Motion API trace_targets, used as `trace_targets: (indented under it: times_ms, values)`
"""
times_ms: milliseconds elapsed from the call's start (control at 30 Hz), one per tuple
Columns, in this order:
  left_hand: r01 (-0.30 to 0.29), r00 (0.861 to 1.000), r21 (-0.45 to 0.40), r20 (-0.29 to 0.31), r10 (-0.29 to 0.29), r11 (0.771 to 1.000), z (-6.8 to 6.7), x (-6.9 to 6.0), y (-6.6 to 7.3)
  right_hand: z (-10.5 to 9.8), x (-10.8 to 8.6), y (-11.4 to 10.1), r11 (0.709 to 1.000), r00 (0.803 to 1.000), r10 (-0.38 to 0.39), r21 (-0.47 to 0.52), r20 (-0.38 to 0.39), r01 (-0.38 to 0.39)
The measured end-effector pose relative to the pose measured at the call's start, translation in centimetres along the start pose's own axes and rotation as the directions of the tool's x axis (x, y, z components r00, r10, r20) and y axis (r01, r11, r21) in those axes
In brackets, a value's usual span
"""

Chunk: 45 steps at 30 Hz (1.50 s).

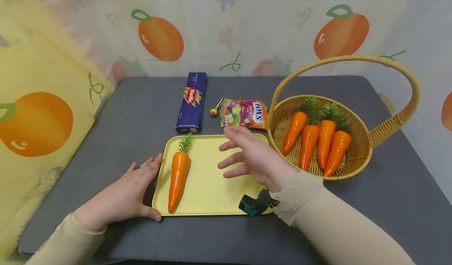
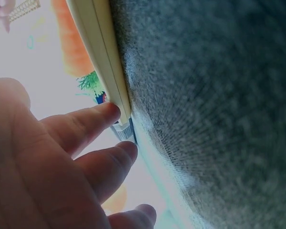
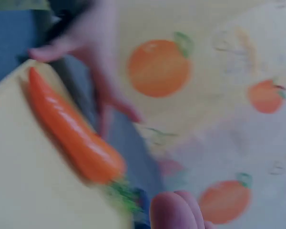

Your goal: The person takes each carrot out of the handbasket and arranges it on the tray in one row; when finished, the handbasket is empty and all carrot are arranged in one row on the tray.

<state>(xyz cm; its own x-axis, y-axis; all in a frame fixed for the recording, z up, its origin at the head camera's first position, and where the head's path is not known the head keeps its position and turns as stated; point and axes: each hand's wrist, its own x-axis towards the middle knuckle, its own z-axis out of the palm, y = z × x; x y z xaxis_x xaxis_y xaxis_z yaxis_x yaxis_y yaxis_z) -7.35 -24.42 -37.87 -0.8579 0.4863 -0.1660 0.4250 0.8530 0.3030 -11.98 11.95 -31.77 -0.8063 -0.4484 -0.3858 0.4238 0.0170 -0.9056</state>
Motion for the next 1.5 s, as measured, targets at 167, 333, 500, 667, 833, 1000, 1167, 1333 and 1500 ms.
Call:
trace_targets:
  times_ms: [167,333,500,667,833,1000,1167,1333,1500]
  values:
    - [0.001,1.0,0.002,0.0,-0.001,1.0,0.0,0.0,0.0,-5.1,-2.4,-1.1,0.988,0.993,-0.116,0.098,0.0,0.115]
    - [0.007,1.0,0.004,0.003,-0.007,1.0,0.1,0.0,-0.1,-10.4,-4.0,-1.1,0.965,0.988,-0.153,0.213,-0.033,0.156]
    - [0.01,1.0,0.01,0.007,-0.01,1.0,0.2,0.0,-0.2,-14.4,-4.9,-0.7,0.935,0.99,-0.127,0.326,-0.066,0.142]
    - [0.0,1.0,0.018,-0.003,0.0,1.0,0.2,0.0,-0.2,-17.1,-5.0,-0.2,0.952,0.992,-0.044,0.296,-0.117,0.077]
    - [-0.006,1.0,0.021,-0.008,0.006,1.0,0.2,0.0,-0.2,-18.8,-5.0,0.3,0.975,0.993,0.015,0.221,-0.117,0.011]
    - [0.0,1.0,0.014,0.0,0.0,1.0,0.2,0.1,-0.2,-19.4,-5.0,0.6,0.971,0.996,0.037,0.24,-0.076,-0.017]
    - [0.014,1.0,0.01,0.009,-0.014,1.0,0.2,0.0,-0.2,-18.5,-4.1,0.6,0.977,0.997,0.059,0.21,-0.059,-0.045]
    - [0.011,1.0,0.007,0.002,-0.011,1.0,0.3,-0.1,-0.3,-17.3,-3.3,0.3,0.986,0.995,0.086,0.149,-0.049,-0.078]
    - [0.005,1.0,-0.004,0.001,-0.005,1.0,0.3,0.0,-0.3,-16.5,-2.7,0.1,0.985,0.991,0.126,0.127,-0.05,-0.119]
